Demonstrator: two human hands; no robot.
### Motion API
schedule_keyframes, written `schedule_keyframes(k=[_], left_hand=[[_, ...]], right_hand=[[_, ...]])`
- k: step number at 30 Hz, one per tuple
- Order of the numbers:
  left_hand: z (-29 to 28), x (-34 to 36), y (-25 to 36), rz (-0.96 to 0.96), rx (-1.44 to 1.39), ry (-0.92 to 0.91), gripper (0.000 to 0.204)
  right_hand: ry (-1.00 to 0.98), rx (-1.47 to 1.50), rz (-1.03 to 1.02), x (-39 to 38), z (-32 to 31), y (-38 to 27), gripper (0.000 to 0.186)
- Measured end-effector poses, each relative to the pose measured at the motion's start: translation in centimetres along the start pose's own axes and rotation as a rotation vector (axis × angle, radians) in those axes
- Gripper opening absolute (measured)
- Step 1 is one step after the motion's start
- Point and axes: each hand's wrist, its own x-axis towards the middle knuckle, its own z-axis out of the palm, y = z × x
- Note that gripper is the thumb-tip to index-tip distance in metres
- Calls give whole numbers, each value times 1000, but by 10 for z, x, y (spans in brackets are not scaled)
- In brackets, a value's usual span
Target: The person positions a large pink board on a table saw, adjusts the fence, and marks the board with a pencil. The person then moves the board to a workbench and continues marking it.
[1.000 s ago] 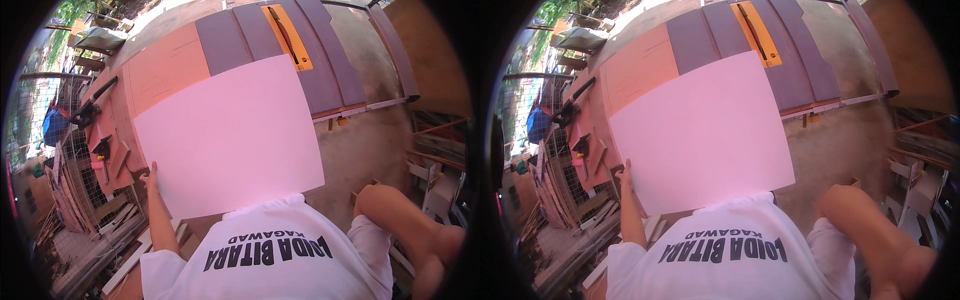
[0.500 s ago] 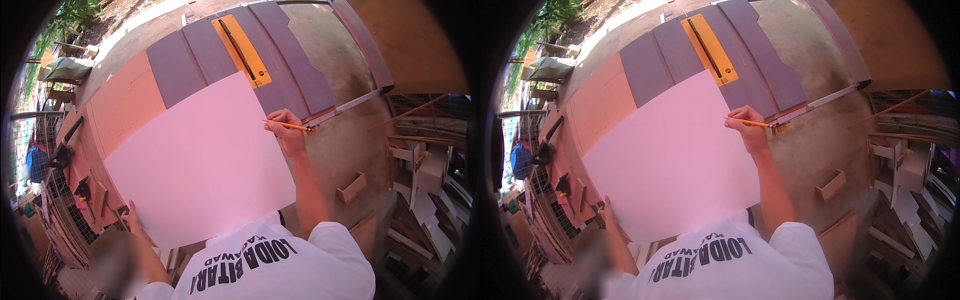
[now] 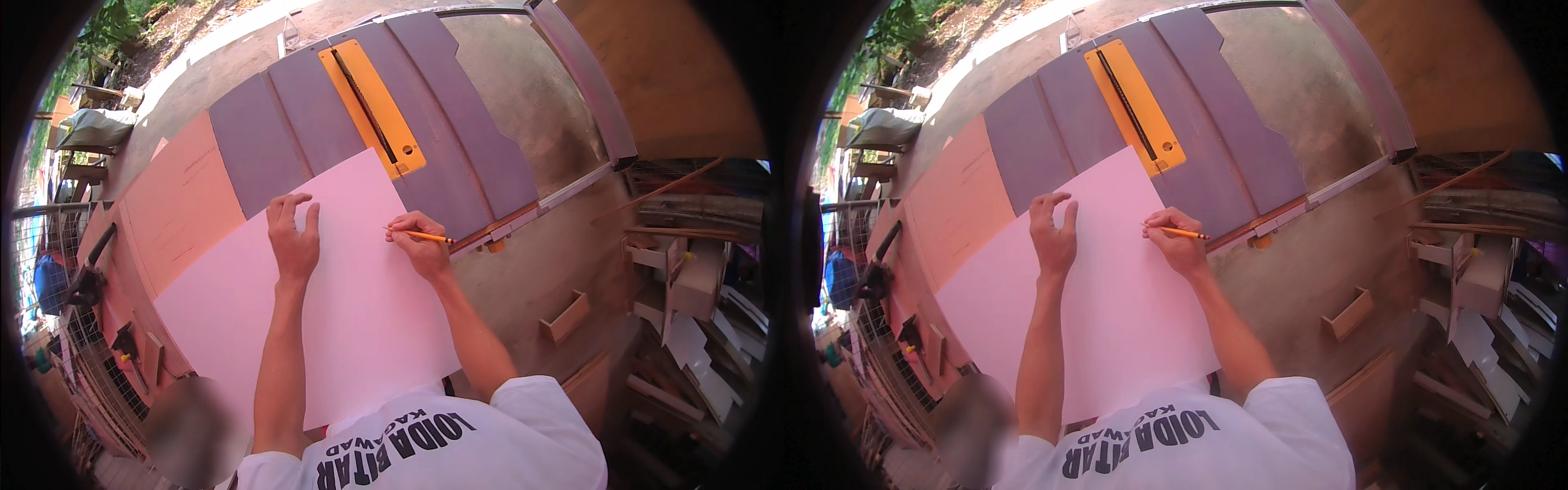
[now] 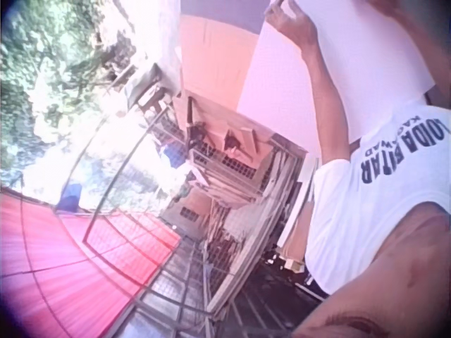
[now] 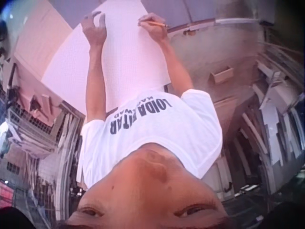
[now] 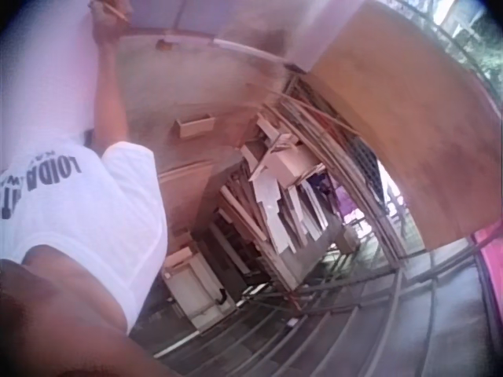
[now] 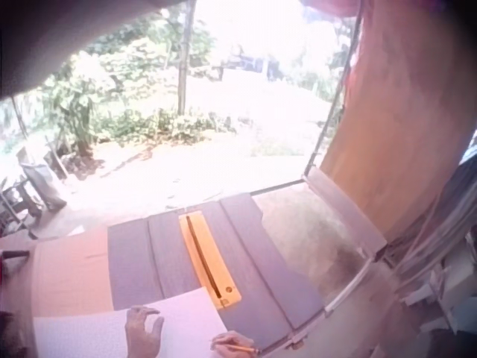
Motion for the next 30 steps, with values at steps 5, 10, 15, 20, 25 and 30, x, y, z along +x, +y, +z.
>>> schedule_keyframes(k=[5, 10, 15, 20, 25, 30], left_hand=[[103, 46, 2, 97, 163, 44, 24], [109, 44, 0, 107, 262, -16, 22], [125, 18, 31, 107, 234, -133, 17], [135, 7, 41, 128, 219, -146, 13], [133, 9, 44, 139, 234, -146, 12], [136, 10, 41, 144, 251, -156, 12]], right_hand=[[40, -48, 75, 23, -9, -14, 9], [119, 52, 16, 40, -17, -23, 8], [61, 26, 99, 77, -42, -40, 8], [40, -64, 171, 101, -52, -48, 8], [35, -174, 97, 93, -68, -35, 11], [3, -192, 176, 101, -71, -37, 13]])
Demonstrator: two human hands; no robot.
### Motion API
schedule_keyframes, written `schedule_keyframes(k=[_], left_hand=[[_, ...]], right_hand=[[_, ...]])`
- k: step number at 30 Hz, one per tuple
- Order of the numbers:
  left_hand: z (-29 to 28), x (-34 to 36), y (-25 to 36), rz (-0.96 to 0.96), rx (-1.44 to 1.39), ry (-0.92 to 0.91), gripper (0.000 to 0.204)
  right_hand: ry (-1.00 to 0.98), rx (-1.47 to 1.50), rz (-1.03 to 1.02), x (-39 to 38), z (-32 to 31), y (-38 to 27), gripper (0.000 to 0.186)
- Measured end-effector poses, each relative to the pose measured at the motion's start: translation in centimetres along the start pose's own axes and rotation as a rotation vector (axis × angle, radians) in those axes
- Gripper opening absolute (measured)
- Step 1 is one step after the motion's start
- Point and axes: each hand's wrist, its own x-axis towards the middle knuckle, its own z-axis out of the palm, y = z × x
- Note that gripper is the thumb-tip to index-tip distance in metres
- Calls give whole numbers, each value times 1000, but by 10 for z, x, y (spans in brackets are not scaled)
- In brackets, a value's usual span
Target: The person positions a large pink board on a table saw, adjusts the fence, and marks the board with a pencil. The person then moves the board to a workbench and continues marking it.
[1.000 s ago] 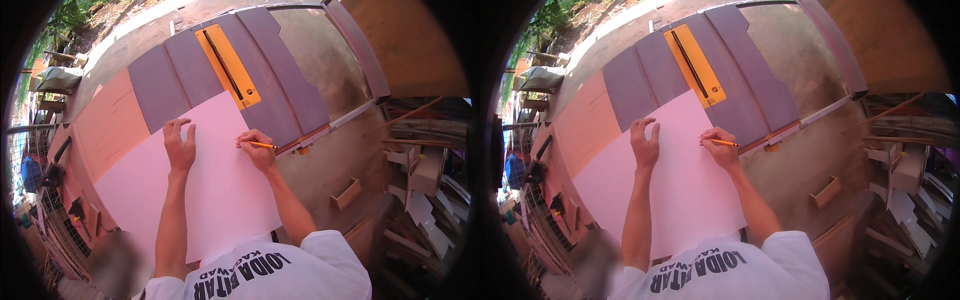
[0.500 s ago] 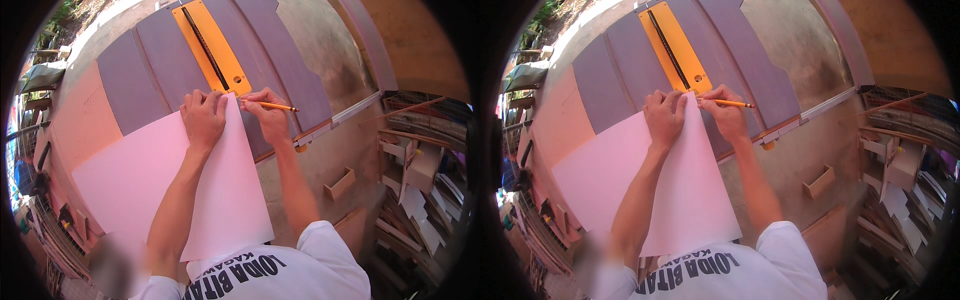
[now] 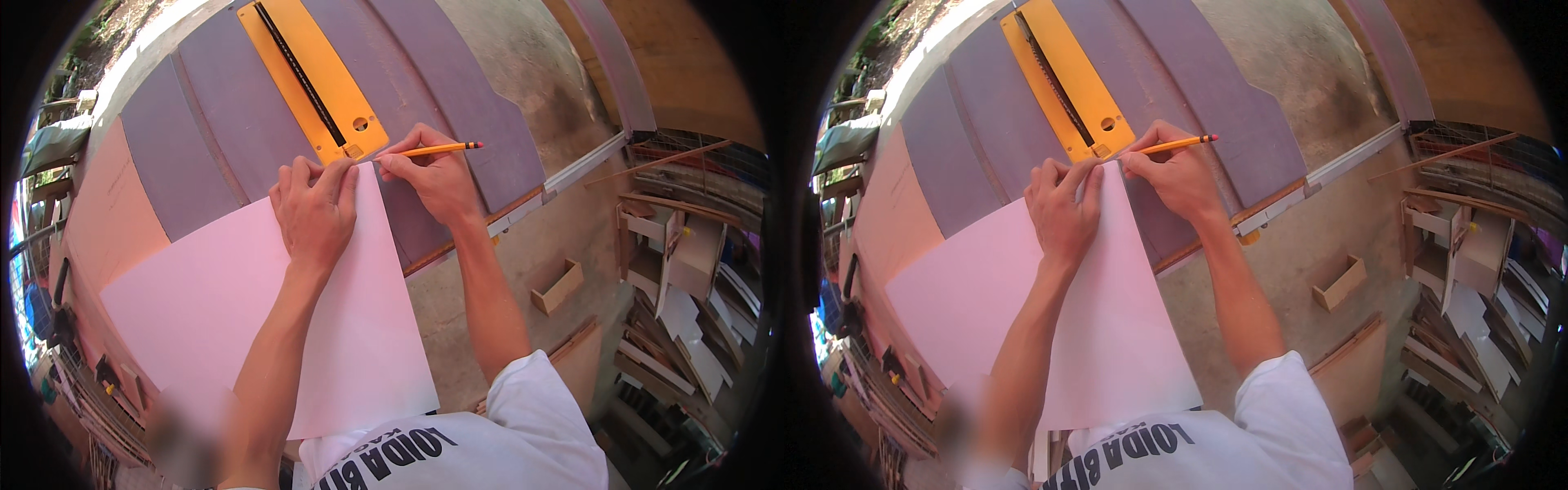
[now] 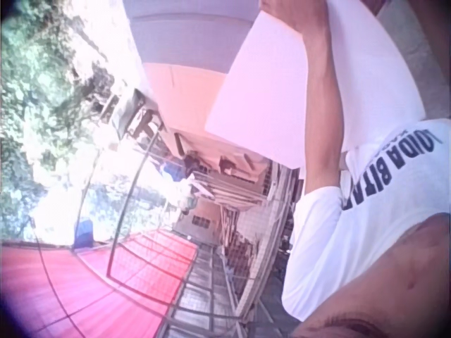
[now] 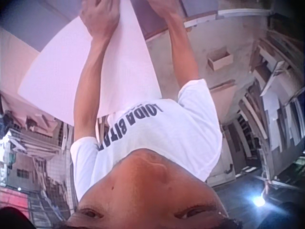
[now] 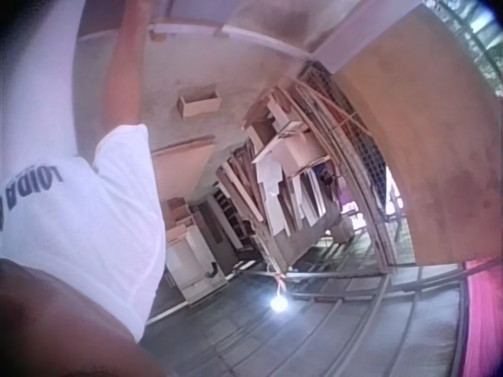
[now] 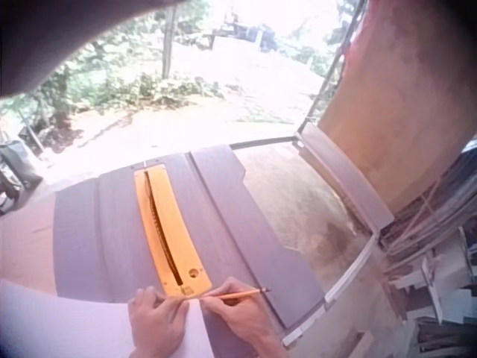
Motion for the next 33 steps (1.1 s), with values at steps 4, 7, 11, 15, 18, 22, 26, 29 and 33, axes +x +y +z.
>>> schedule_keyframes(k=[4, 7, 11, 15, 18, 22, 26, 29, 33], left_hand=[[1, 2, -1, 4, -10, -4, 12], [1, 2, -2, 8, -9, -12, 12], [1, 4, -2, 11, -5, -14, 12], [2, 4, -3, -8, -11, -31, 11], [2, 5, -2, -21, -5, -38, 10], [0, 8, 0, -45, 12, -54, 12], [1, 9, 1, -90, 20, -66, 16], [1, 9, 2, -107, 20, -72, 17], [2, 9, 2, -106, 20, -60, 20]], right_hand=[[-4, 4, 45, 2, 3, -2, 13], [0, 66, 85, 0, 3, 1, 12], [47, 123, 138, -4, 4, 0, 10], [40, 232, 161, -3, 1, 5, 11], [32, 288, 169, -5, 2, 4, 10], [38, 258, 150, -5, 4, 5, 11], [80, 233, 129, -4, 7, 6, 13], [108, 203, 137, -4, 10, 6, 15], [118, 251, 128, -3, 11, 9, 16]])
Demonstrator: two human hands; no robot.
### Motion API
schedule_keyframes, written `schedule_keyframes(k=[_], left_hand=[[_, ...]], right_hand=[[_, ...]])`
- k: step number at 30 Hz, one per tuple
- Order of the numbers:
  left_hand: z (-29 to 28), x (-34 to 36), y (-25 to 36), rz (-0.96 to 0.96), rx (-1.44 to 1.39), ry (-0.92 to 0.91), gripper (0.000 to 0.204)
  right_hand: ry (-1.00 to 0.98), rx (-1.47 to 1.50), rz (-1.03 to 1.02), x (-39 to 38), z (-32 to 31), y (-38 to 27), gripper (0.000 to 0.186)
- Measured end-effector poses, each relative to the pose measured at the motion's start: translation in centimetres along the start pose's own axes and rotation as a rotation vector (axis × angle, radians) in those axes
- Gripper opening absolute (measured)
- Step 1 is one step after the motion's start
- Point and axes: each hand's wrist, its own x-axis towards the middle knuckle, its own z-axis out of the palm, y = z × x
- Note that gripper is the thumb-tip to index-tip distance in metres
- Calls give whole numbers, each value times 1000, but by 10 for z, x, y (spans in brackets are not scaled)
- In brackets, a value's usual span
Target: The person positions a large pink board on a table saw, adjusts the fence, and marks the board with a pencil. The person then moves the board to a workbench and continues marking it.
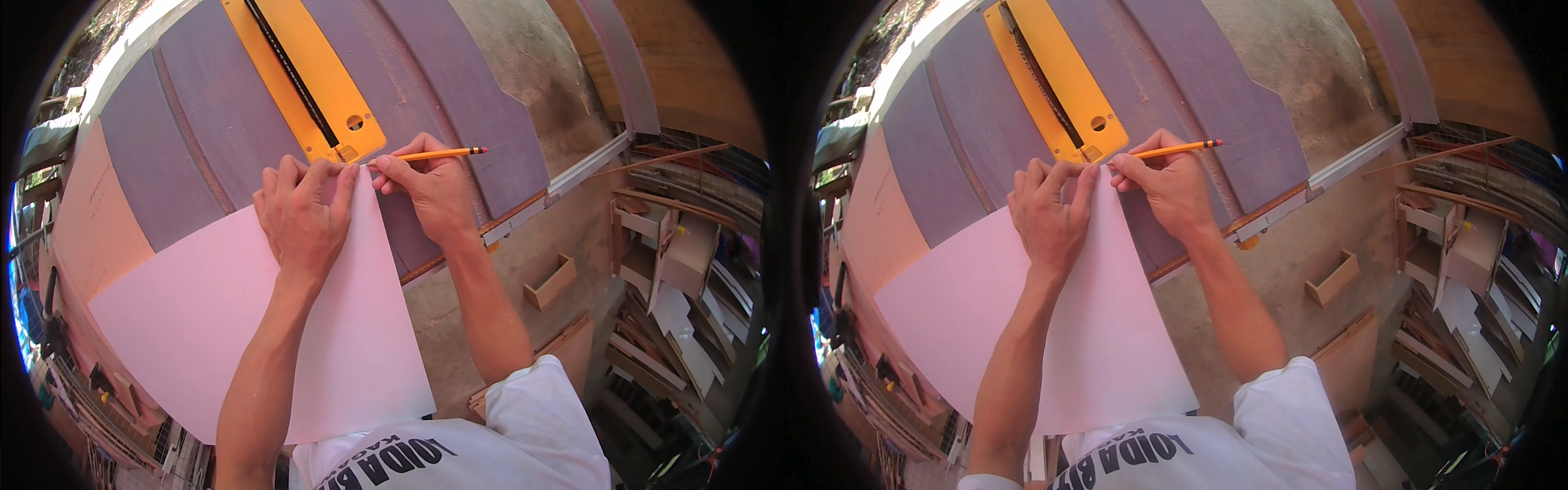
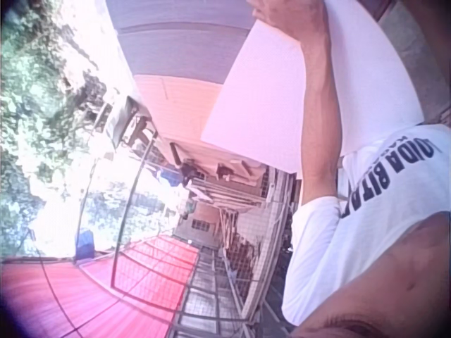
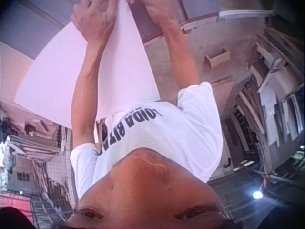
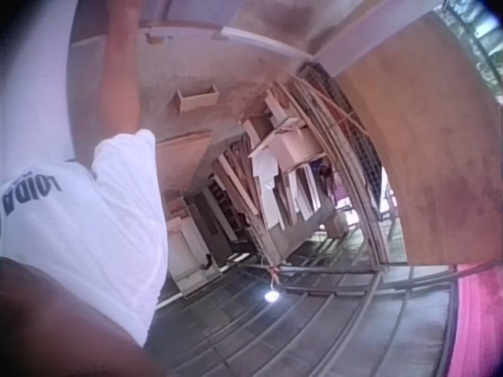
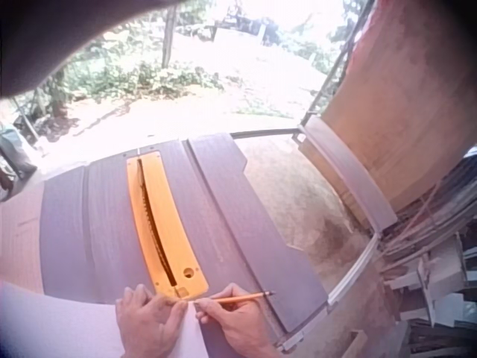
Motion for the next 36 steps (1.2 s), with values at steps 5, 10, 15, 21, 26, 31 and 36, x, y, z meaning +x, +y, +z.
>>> schedule_keyframes(k=[5, 10, 15, 21, 26, 31, 36], left_hand=[[2, -1, -2, 6, -17, 15, 20], [1, -1, -2, 24, 6, 10, 18], [0, -1, -2, 10, -11, 6, 20], [0, 0, -2, 8, -29, 7, 20], [1, -1, -4, 21, -29, 16, 20], [1, -1, -4, 38, -11, 28, 19], [1, -1, -4, 35, -12, 24, 19]], right_hand=[[2, 9, -5, -1, 1, 2, 16], [-7, -43, -33, -1, -1, 3, 16], [-21, -63, -45, -1, -1, 3, 17], [-7, -21, -34, -1, 0, 2, 17], [-2, -9, -21, -1, 1, 0, 17], [10, -11, -20, 0, 2, 1, 17], [10, 10, -26, -1, 2, 3, 17]])
